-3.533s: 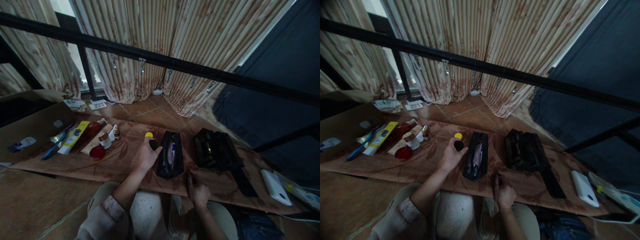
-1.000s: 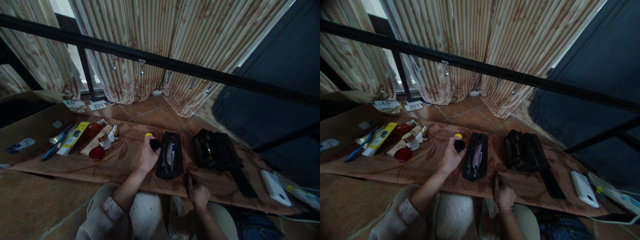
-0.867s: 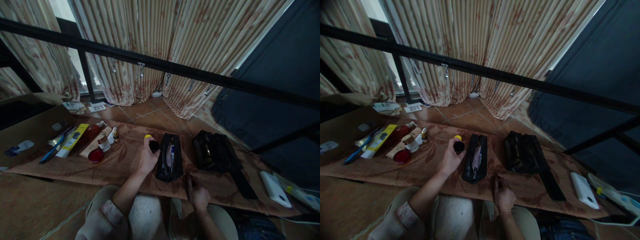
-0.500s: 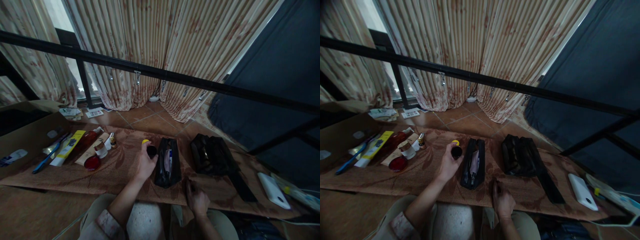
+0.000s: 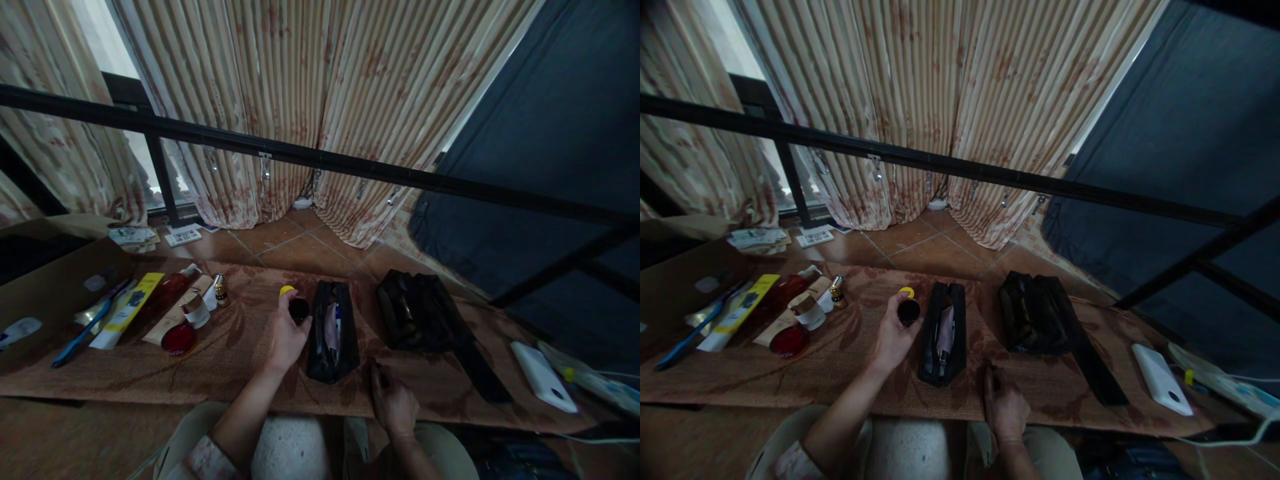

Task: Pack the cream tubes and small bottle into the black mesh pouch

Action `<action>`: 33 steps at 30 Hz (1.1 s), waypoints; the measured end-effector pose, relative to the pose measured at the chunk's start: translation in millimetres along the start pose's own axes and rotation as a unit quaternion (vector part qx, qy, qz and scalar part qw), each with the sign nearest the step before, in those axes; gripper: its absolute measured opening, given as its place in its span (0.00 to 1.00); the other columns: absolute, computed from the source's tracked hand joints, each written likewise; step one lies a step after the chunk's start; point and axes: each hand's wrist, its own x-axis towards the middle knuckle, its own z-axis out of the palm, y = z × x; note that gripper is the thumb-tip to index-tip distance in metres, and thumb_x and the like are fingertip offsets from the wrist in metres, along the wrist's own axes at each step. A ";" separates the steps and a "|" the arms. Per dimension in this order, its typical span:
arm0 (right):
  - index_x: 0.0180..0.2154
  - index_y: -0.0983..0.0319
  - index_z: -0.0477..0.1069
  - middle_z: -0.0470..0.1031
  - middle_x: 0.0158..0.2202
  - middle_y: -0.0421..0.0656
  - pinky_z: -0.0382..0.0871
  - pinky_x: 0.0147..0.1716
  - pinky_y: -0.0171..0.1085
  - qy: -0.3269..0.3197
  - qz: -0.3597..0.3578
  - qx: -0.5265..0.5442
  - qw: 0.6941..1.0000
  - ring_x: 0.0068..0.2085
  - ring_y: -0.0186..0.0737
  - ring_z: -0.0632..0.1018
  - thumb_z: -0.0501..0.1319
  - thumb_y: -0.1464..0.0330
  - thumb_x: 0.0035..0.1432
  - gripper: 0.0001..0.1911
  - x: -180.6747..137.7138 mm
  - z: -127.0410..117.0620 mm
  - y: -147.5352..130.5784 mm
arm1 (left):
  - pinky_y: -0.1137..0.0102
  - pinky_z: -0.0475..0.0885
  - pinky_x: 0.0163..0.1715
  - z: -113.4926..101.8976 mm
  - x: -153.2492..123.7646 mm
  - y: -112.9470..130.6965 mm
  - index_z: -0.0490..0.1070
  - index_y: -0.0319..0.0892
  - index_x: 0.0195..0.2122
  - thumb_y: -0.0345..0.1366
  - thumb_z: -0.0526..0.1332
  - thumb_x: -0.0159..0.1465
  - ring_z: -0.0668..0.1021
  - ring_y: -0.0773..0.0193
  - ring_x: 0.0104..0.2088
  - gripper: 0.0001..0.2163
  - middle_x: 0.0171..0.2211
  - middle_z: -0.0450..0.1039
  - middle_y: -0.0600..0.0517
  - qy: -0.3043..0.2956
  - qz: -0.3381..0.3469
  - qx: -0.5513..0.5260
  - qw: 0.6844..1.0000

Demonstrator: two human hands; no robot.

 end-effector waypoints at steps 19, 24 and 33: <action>0.38 0.57 0.74 0.78 0.31 0.45 0.59 0.27 0.33 -0.006 0.005 0.011 1.000 0.32 0.40 0.78 0.47 0.52 0.61 0.22 0.0 -3.3 -3.4 | 0.64 0.67 0.49 1.8 -0.1 1.1 0.57 0.46 0.53 0.32 0.61 0.55 0.72 0.60 0.49 0.25 0.49 0.66 0.49 -0.006 0.015 -0.033 0.999; 0.39 0.57 0.74 0.78 0.33 0.45 0.58 0.28 0.33 0.002 0.003 0.020 1.000 0.33 0.39 0.77 0.47 0.53 0.62 0.22 0.1 -3.6 -3.5 | 0.66 0.67 0.49 1.7 -0.6 4.9 0.58 0.46 0.54 0.29 0.59 0.56 0.71 0.63 0.50 0.24 0.51 0.65 0.49 -0.015 0.032 -0.056 0.998; 0.39 0.56 0.74 0.78 0.33 0.45 0.56 0.26 0.33 0.001 0.000 0.015 1.000 0.32 0.40 0.77 0.47 0.53 0.62 0.22 -0.4 -4.5 -3.5 | 0.64 0.65 0.52 -1.9 -1.9 9.1 0.58 0.45 0.53 0.28 0.58 0.57 0.70 0.61 0.53 0.22 0.51 0.65 0.47 -0.020 0.073 -0.021 0.997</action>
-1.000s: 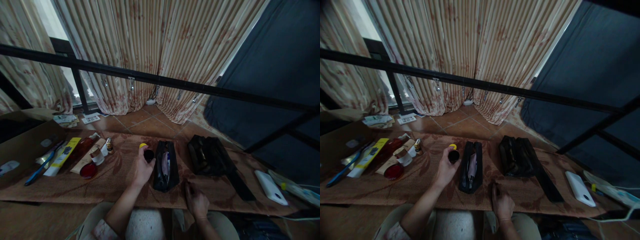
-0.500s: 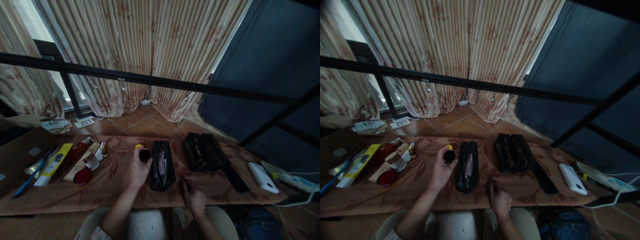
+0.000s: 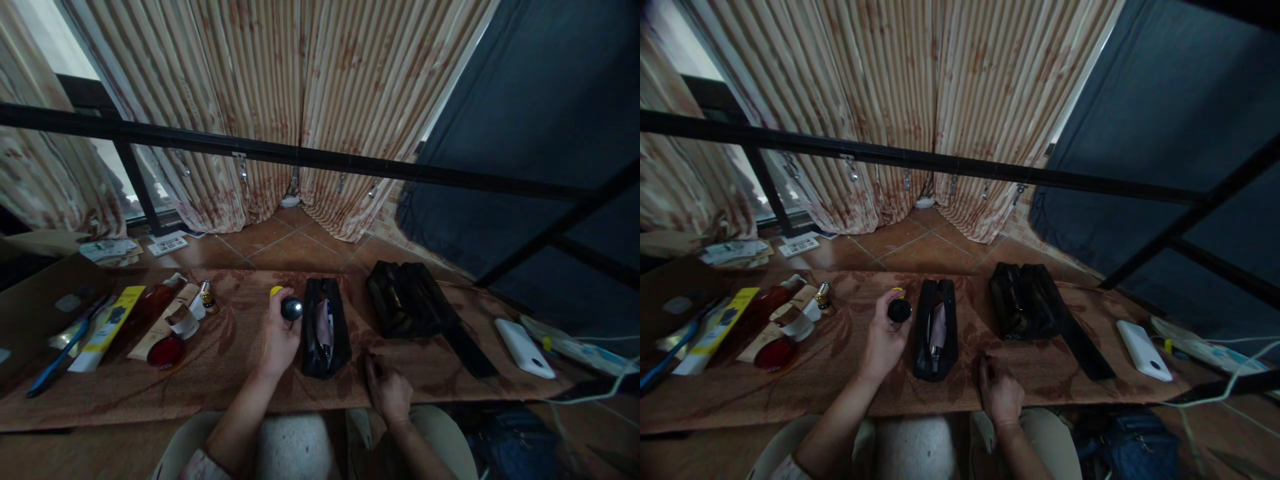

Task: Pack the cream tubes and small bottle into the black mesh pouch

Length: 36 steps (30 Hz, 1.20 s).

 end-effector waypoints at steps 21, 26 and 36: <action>0.40 0.56 0.74 0.78 0.32 0.45 0.56 0.26 0.34 0.001 0.003 -0.020 1.000 0.31 0.40 0.77 0.47 0.53 0.62 0.21 -0.4 1.4 1.6 | 0.70 0.70 0.40 4.0 1.1 -10.6 0.60 0.43 0.47 0.37 0.64 0.54 0.74 0.66 0.37 0.21 0.38 0.69 0.52 0.034 -0.074 -0.024 0.996; 0.38 0.56 0.74 0.78 0.31 0.46 0.56 0.26 0.34 0.008 0.003 -0.030 1.000 0.32 0.42 0.77 0.46 0.52 0.61 0.23 0.1 4.8 3.3 | 0.74 0.70 0.34 3.7 2.7 -7.5 0.63 0.44 0.50 0.40 0.64 0.54 0.73 0.70 0.31 0.22 0.33 0.69 0.55 0.022 -0.107 -0.097 0.989; 0.37 0.58 0.75 0.77 0.30 0.47 0.54 0.24 0.34 0.015 -0.008 -0.027 0.999 0.30 0.41 0.76 0.46 0.52 0.61 0.23 -1.3 2.8 3.3 | 0.75 0.69 0.32 5.7 5.6 -8.4 0.66 0.43 0.43 0.31 0.67 0.46 0.72 0.72 0.29 0.22 0.31 0.68 0.57 0.034 -0.208 -0.260 0.942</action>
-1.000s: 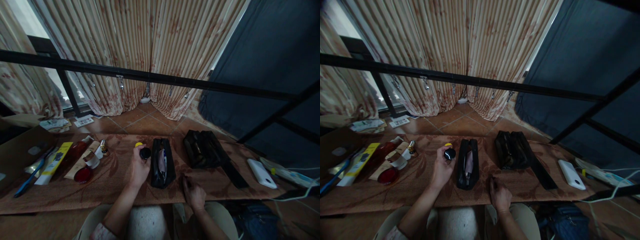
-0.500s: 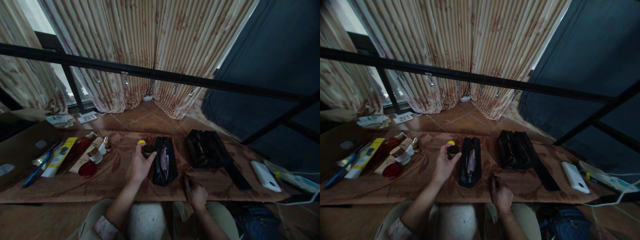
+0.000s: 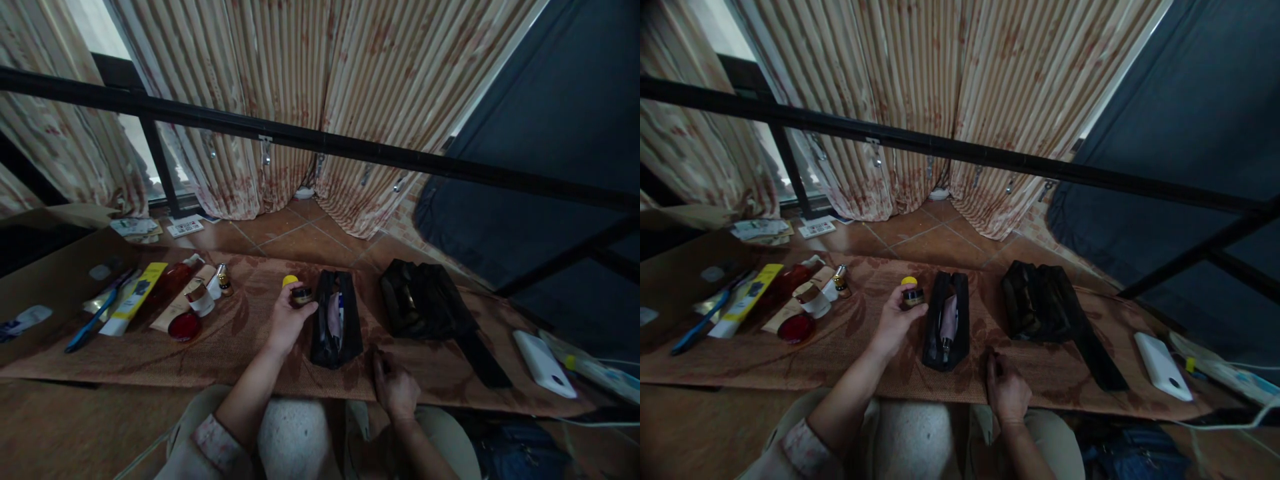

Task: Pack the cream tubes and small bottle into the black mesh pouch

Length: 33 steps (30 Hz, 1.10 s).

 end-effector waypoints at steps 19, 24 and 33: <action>0.37 0.57 0.75 0.77 0.30 0.48 0.54 0.24 0.34 0.004 0.002 -0.003 1.000 0.29 0.42 0.76 0.45 0.50 0.61 0.25 1.5 4.8 2.6 | 0.78 0.70 0.22 3.4 -6.1 7.2 0.68 0.40 0.38 0.37 0.67 0.49 0.74 0.72 0.23 0.16 0.27 0.70 0.56 -0.032 -0.042 -0.036 0.998; 0.37 0.57 0.75 0.77 0.30 0.47 0.54 0.24 0.34 0.004 0.006 -0.011 1.000 0.30 0.42 0.76 0.45 0.50 0.61 0.25 2.0 5.6 3.0 | 0.76 0.71 0.22 6.0 -7.5 10.1 0.66 0.38 0.35 0.42 0.66 0.50 0.74 0.72 0.22 0.16 0.26 0.69 0.56 -0.026 -0.067 -0.050 0.996; 0.40 0.56 0.74 0.78 0.32 0.47 0.56 0.26 0.35 -0.001 0.021 0.001 1.000 0.31 0.43 0.77 0.46 0.49 0.60 0.25 1.3 3.7 1.2 | 0.74 0.73 0.27 6.5 -9.8 12.2 0.60 0.42 0.44 0.37 0.65 0.52 0.76 0.71 0.25 0.21 0.32 0.69 0.55 -0.049 -0.064 -0.108 0.991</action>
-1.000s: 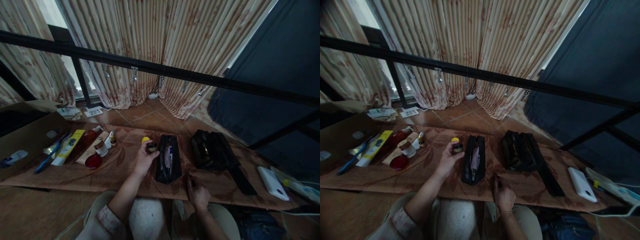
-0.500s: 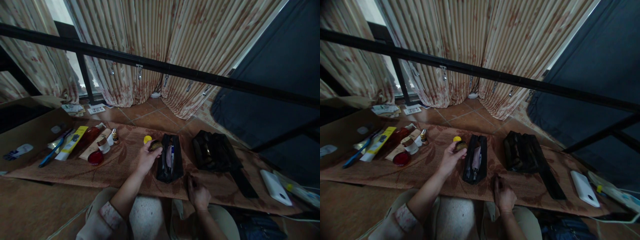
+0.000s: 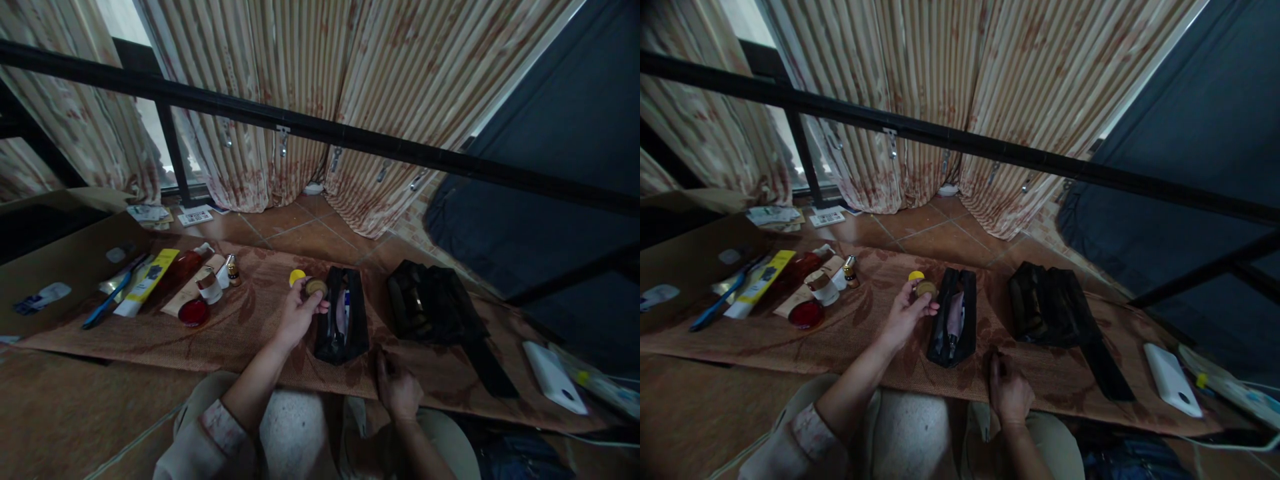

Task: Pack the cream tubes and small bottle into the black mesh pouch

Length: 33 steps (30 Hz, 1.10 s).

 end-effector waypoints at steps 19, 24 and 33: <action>0.35 0.59 0.75 0.77 0.29 0.47 0.52 0.25 0.34 0.014 -0.021 -0.002 1.000 0.29 0.39 0.75 0.46 0.52 0.62 0.25 -0.3 -2.3 -1.6 | 0.70 0.74 0.31 -7.3 6.4 -3.7 0.64 0.41 0.43 0.36 0.59 0.53 0.78 0.66 0.29 0.16 0.34 0.70 0.53 0.028 0.003 -0.021 0.999; 0.36 0.59 0.75 0.77 0.30 0.45 0.52 0.25 0.33 0.010 -0.023 0.016 1.000 0.29 0.36 0.75 0.48 0.54 0.62 0.22 -1.0 -7.3 -5.6 | 0.70 0.73 0.30 -5.4 5.8 1.9 0.66 0.41 0.46 0.44 0.58 0.57 0.77 0.66 0.29 0.18 0.34 0.72 0.51 0.028 0.014 -0.011 0.999; 0.34 0.59 0.74 0.77 0.32 0.43 0.52 0.26 0.32 0.018 -0.035 0.034 0.999 0.32 0.35 0.75 0.47 0.55 0.63 0.21 -0.3 -10.3 -6.9 | 0.69 0.72 0.35 -8.1 9.5 2.7 0.70 0.44 0.44 0.41 0.62 0.56 0.78 0.65 0.34 0.16 0.39 0.73 0.50 0.010 0.067 0.047 0.997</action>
